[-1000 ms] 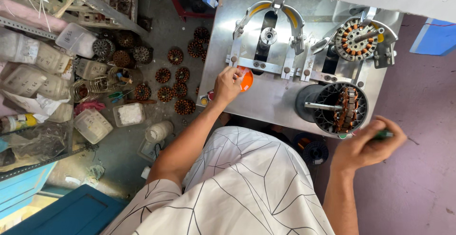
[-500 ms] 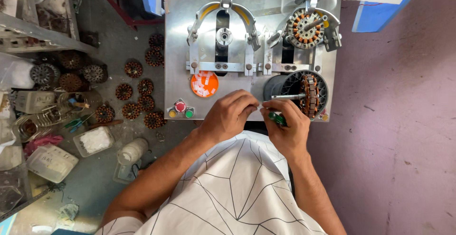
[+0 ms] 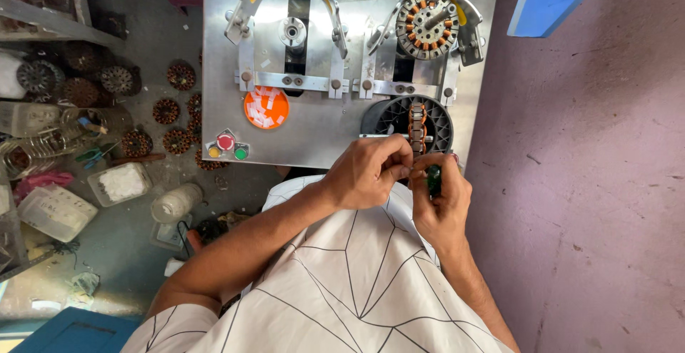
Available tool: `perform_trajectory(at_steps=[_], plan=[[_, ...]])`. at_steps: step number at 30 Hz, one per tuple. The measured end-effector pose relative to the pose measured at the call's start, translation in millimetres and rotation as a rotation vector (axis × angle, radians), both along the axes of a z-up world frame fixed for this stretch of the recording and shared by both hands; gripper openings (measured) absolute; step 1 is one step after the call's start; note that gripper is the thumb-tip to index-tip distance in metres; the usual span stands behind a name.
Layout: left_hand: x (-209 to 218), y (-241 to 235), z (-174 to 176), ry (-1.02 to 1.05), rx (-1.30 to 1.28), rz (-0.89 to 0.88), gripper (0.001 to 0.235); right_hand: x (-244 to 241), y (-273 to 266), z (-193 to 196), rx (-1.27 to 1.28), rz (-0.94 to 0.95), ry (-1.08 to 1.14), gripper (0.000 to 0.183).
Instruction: The person assembles or repairs a motor stator by inserting insulation strips into the slots and using a screwdriver to position internal wires on a workbench.
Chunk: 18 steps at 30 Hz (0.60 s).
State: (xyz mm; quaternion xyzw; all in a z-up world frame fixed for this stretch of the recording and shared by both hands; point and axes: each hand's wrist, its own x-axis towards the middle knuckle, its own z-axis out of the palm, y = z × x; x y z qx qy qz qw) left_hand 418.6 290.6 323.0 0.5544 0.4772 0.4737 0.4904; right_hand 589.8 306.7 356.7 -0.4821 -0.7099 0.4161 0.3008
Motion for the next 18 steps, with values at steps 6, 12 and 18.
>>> perform_trajectory(at_steps=[6,12,18], plan=[[8,20,-21,-0.075,-0.064,0.195,0.03,16,25,7,0.184,-0.078,-0.165,0.007],[2,35,-58,-0.217,0.219,0.069,0.042,14,33,-1,0.209,-0.032,-0.19,0.013],[-3,42,-77,-0.244,0.242,-0.083,0.037,12,29,-12,0.235,-0.084,-0.207,0.013]])
